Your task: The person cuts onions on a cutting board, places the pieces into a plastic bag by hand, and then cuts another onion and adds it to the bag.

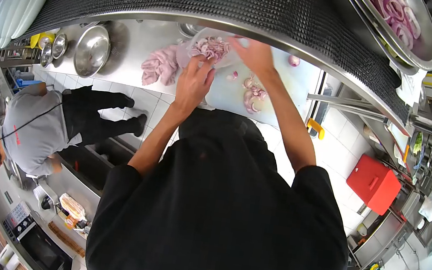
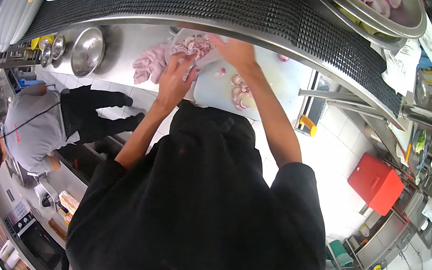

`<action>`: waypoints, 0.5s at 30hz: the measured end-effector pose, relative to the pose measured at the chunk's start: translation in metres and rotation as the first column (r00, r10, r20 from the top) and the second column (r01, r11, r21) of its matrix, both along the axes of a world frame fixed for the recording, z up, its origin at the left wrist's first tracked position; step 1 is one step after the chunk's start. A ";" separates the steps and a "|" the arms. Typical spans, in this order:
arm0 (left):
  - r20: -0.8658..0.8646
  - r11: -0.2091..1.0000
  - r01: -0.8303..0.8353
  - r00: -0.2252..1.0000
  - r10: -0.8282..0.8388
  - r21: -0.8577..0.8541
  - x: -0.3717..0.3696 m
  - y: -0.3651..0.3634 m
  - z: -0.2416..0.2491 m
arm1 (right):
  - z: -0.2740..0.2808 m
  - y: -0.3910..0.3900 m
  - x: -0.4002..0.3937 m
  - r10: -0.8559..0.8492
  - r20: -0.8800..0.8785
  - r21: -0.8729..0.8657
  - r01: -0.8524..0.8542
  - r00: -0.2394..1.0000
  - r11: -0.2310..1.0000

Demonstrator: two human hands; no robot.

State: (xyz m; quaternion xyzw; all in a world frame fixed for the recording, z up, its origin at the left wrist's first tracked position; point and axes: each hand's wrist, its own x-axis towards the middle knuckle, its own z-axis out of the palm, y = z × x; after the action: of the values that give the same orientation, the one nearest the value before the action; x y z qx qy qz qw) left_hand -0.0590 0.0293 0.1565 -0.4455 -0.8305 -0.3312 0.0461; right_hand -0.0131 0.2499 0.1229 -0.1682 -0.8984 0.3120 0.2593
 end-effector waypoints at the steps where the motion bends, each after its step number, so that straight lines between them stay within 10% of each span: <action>1: -0.024 0.996 0.084 0.996 -0.084 0.030 0.002 -0.001 -0.004 | -0.016 0.012 0.019 -0.047 -0.041 -0.075 0.044 0.998 0.996; 5: 0.010 0.912 0.410 0.912 -0.410 -0.003 0.018 -0.003 -0.034 | -0.058 0.016 0.117 -0.200 -0.026 -0.454 0.167 0.979 0.875; 15: 0.002 0.913 0.266 0.960 -0.279 -0.310 0.033 0.030 -0.145 | -0.135 -0.023 0.138 0.104 0.122 -0.027 -0.101 0.987 0.995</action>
State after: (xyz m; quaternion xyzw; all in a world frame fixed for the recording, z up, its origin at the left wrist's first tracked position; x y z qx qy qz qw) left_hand -0.0263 0.0592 0.0111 -0.5653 -0.8006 -0.1915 -0.0530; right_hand 0.1249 0.2268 -0.0123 -0.1436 -0.9169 0.3233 0.1850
